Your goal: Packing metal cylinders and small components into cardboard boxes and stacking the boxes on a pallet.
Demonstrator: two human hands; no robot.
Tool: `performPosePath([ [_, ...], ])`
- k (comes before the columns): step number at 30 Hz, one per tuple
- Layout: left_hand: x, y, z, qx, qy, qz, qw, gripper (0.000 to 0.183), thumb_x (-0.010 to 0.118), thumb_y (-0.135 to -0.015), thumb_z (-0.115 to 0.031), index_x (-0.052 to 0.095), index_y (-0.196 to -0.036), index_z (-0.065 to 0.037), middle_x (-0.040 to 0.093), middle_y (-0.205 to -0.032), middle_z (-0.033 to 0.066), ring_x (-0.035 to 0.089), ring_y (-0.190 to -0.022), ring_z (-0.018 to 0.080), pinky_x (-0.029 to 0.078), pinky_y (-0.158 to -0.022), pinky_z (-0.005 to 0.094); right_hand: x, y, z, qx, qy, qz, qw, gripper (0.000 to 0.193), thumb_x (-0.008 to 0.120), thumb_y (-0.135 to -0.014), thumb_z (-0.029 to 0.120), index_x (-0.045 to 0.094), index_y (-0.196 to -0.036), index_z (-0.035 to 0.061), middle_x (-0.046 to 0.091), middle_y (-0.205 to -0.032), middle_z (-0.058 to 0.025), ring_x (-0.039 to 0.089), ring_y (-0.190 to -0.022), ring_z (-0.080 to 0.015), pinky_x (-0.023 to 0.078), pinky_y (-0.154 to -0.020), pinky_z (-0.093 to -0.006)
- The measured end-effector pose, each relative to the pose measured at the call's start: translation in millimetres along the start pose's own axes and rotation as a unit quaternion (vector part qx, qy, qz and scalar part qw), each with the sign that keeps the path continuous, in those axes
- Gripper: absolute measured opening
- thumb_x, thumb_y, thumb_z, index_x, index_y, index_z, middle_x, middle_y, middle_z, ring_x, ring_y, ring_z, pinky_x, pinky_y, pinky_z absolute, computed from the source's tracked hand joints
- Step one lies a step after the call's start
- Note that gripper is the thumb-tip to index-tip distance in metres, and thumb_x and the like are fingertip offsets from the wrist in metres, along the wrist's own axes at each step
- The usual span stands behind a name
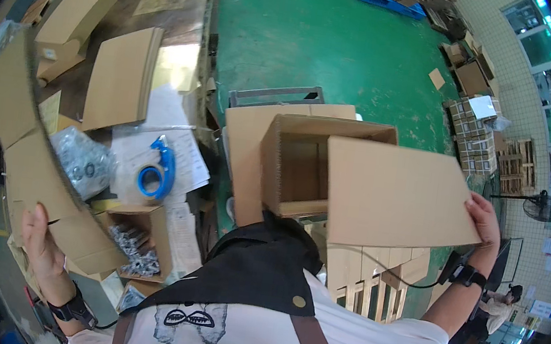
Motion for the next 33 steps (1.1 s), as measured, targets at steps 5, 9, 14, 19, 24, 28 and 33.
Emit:
performPosePath([
  [5,123,-23,66,-0.087,-0.037,0.099,0.991,0.044,0.057,-0.092,-0.014,0.043,-0.131,0.003,0.055,-0.126,0.0118,0.053,-0.114,0.0193,0.039,-0.099,0.0319,52,-59,-37,-0.001,0.076,0.017,0.997,0.04,0.059,-0.086,0.011,0.052,-0.12,-0.0077,0.063,-0.105,-0.011,0.06,-0.092,-0.0144,0.05,-0.079,-0.0265],
  [9,201,-28,117,-0.117,-0.032,0.186,0.975,0.045,0.06,-0.091,-0.014,0.044,-0.129,0.002,0.056,-0.123,0.0096,0.053,-0.112,0.0163,0.04,-0.097,0.031,156,-132,-104,-0.317,0.445,-0.105,0.831,0.06,0.062,-0.084,0.022,0.033,-0.128,-0.0062,0.064,-0.096,-0.0256,0.064,-0.084,-0.0365,0.052,-0.073,-0.0426],
  [14,257,-27,174,-0.143,-0.037,0.153,0.977,0.042,0.061,-0.091,-0.015,0.046,-0.126,0.002,0.058,-0.119,0.0093,0.054,-0.109,0.0151,0.042,-0.095,0.03,269,-159,-156,0.027,0.623,0.216,0.751,0.083,0.062,-0.085,0.036,0.017,-0.141,-0.0043,0.066,-0.094,-0.0245,0.066,-0.092,-0.0354,0.053,-0.075,-0.0394],
  [19,284,-28,193,-0.17,-0.033,0.107,0.979,0.045,0.065,-0.087,-0.015,0.047,-0.125,0.001,0.059,-0.116,0.0093,0.056,-0.105,0.0155,0.045,-0.091,0.0306,293,-189,-120,-0.137,0.743,0.219,0.618,0.015,0.066,-0.078,0.021,0.075,-0.089,0.0143,0.071,-0.095,-0.0023,0.069,-0.087,-0.0208,0.054,-0.062,-0.0351],
  [24,313,-22,202,-0.153,-0.034,0.062,0.986,0.044,0.065,-0.086,-0.014,0.047,-0.124,0.001,0.059,-0.115,0.01,0.057,-0.104,0.0169,0.047,-0.09,0.0324,294,-177,-119,-0.192,0.736,0.341,0.552,0.02,0.063,-0.079,0.017,0.073,-0.096,0.0126,0.071,-0.099,-0.0066,0.068,-0.09,-0.022,0.054,-0.062,-0.039],
  [28,312,-11,218,-0.209,-0.028,0.084,0.974,0.044,0.064,-0.087,-0.015,0.047,-0.125,0.001,0.058,-0.116,0.0091,0.056,-0.104,0.0159,0.045,-0.092,0.0315,318,-151,-83,-0.275,0.643,0.499,0.511,0.035,0.066,-0.08,0.029,0.068,-0.108,0.0089,0.069,-0.102,-0.0131,0.066,-0.097,-0.0292,0.052,-0.081,-0.0476],
  [33,314,-5,275,-0.318,-0.06,0.149,0.934,0.048,0.06,-0.089,-0.015,0.042,-0.13,0.001,0.055,-0.12,0.0085,0.052,-0.109,0.0149,0.042,-0.095,0.0299,347,-232,-220,-0.103,0.687,0.583,0.421,0.058,0.071,-0.076,0.036,0.056,-0.128,0.0172,0.047,-0.139,-0.0083,0.04,-0.129,-0.0347,0.027,-0.096,-0.0736],
])
Point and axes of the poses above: each hand's wrist, its own y-axis away from the middle knuckle, its own x-axis out of the palm, z = x × y, the point moved 5 cm from there along -y, towards the middle knuckle
